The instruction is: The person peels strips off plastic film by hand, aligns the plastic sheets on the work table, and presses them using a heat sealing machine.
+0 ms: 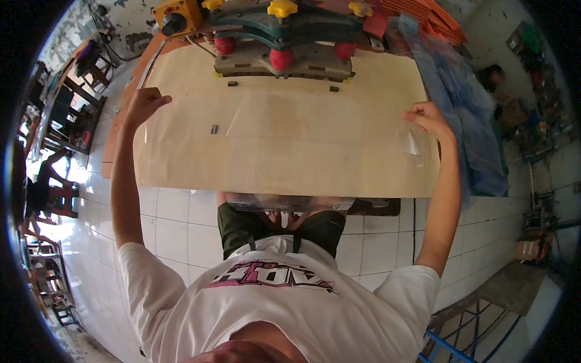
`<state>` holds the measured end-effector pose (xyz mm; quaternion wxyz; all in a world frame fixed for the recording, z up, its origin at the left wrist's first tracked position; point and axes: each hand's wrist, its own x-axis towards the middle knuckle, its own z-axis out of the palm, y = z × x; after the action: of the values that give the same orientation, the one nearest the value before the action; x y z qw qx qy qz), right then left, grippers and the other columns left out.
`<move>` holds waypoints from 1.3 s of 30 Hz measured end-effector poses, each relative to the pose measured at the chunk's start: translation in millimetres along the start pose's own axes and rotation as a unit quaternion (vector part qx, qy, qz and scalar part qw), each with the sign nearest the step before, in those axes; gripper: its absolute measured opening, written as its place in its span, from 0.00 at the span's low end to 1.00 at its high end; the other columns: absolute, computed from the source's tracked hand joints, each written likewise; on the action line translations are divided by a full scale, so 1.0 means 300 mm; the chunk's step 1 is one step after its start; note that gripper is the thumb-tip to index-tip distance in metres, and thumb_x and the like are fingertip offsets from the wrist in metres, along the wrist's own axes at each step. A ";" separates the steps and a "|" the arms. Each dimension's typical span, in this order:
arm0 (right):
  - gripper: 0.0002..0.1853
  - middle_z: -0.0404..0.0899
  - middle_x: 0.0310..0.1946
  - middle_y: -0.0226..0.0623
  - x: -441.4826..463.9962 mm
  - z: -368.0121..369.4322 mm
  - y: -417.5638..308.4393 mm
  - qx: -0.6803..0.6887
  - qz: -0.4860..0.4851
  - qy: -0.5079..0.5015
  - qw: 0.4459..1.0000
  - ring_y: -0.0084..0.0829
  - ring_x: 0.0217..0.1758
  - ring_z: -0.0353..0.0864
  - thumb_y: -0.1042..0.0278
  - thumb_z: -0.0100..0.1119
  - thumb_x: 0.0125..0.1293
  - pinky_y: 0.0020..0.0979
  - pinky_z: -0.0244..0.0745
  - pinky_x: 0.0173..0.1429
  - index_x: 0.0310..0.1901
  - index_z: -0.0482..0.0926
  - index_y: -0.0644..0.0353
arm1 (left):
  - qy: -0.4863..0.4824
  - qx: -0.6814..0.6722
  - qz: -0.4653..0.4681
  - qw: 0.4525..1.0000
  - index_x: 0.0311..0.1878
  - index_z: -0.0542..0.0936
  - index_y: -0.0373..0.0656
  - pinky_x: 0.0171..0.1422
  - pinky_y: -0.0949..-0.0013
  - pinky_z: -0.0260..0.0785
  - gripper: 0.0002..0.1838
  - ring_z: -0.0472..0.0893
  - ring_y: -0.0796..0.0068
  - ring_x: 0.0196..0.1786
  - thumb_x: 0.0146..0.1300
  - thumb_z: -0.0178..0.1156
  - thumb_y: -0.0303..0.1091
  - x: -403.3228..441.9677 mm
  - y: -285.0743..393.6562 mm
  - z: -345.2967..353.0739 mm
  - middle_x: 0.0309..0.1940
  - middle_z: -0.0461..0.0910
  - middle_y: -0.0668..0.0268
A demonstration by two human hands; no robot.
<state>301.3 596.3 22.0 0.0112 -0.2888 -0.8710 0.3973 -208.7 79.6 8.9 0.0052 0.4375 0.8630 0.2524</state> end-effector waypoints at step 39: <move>0.34 0.57 0.74 0.56 -0.035 0.431 -0.089 -0.242 -0.089 0.223 0.940 0.55 0.78 0.54 0.44 0.57 0.70 0.53 0.48 0.78 0.71 0.67 0.57 | 0.004 0.049 0.174 0.984 0.66 0.73 0.49 0.76 0.49 0.55 0.26 0.68 0.49 0.70 0.67 0.61 0.46 -0.179 0.398 0.261 0.69 0.68 0.54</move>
<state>264.7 488.4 -45.5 0.1698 -0.2856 -0.9381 0.0979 -67.8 131.2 -18.1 -0.0640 0.5795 0.7853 0.2086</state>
